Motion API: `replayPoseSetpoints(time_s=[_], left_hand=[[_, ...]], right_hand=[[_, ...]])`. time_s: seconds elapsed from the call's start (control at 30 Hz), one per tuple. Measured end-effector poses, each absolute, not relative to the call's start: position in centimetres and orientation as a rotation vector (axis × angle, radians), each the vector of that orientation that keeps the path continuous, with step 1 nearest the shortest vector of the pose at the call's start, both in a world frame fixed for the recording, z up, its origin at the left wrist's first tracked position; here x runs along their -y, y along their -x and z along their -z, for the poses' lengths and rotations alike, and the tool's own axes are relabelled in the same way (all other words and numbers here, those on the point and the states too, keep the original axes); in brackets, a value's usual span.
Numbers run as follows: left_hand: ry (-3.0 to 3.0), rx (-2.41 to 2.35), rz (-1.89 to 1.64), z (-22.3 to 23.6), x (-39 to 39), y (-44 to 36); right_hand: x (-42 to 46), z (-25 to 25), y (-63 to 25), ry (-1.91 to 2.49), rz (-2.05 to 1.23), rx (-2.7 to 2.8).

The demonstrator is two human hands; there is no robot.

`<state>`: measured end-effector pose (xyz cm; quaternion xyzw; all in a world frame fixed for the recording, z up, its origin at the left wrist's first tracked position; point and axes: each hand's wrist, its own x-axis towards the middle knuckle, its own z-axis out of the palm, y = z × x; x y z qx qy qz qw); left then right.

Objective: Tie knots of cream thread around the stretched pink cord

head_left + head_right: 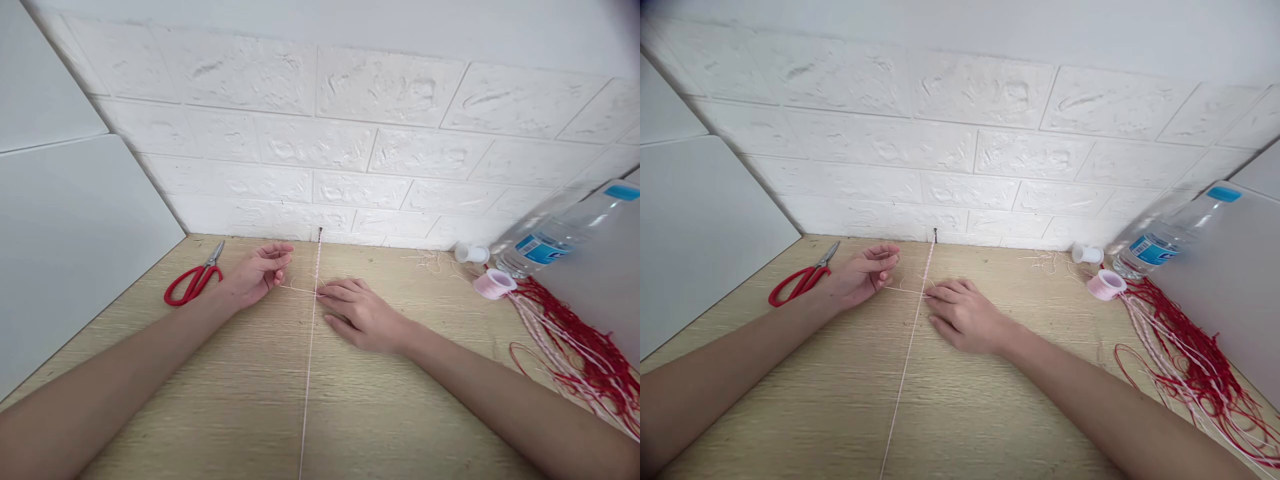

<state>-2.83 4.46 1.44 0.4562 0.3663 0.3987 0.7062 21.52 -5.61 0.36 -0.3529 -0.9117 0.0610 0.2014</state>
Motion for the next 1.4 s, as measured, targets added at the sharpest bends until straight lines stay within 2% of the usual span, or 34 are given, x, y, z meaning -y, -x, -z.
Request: replayPoseSetpoints(time_s=[0.37, 0.57, 0.77, 0.93, 1.13, 1.4], left_hand=[[-1.875, -1.420, -0.873, -1.3, -3.7, 2.3], [-2.571, -1.718, -0.486, -1.3, -3.7, 3.3], [-2.704, -1.967, -0.184, -1.9, -3.4, 3.6], [-2.834, -1.929, -0.193, -2.4, -2.9, 3.1], [-2.795, -1.724, -0.612, -1.7, -2.4, 1.9], [-2.724, -1.566, -0.493, 0.4, -3.1, 1.8]], right_hand=[[5.6, -0.1, -21.7, 1.003, -0.145, 2.530], [5.7, -0.1, -21.6, 1.005, -0.139, 2.519], [5.6, 0.0, -21.7, 1.008, -0.151, 2.515], [5.7, 0.0, -21.7, 1.010, -0.149, 2.512], [5.9, 0.0, -21.7, 1.071, -0.120, 2.390], [4.6, 1.4, -22.1, 1.447, -0.175, 2.068]])
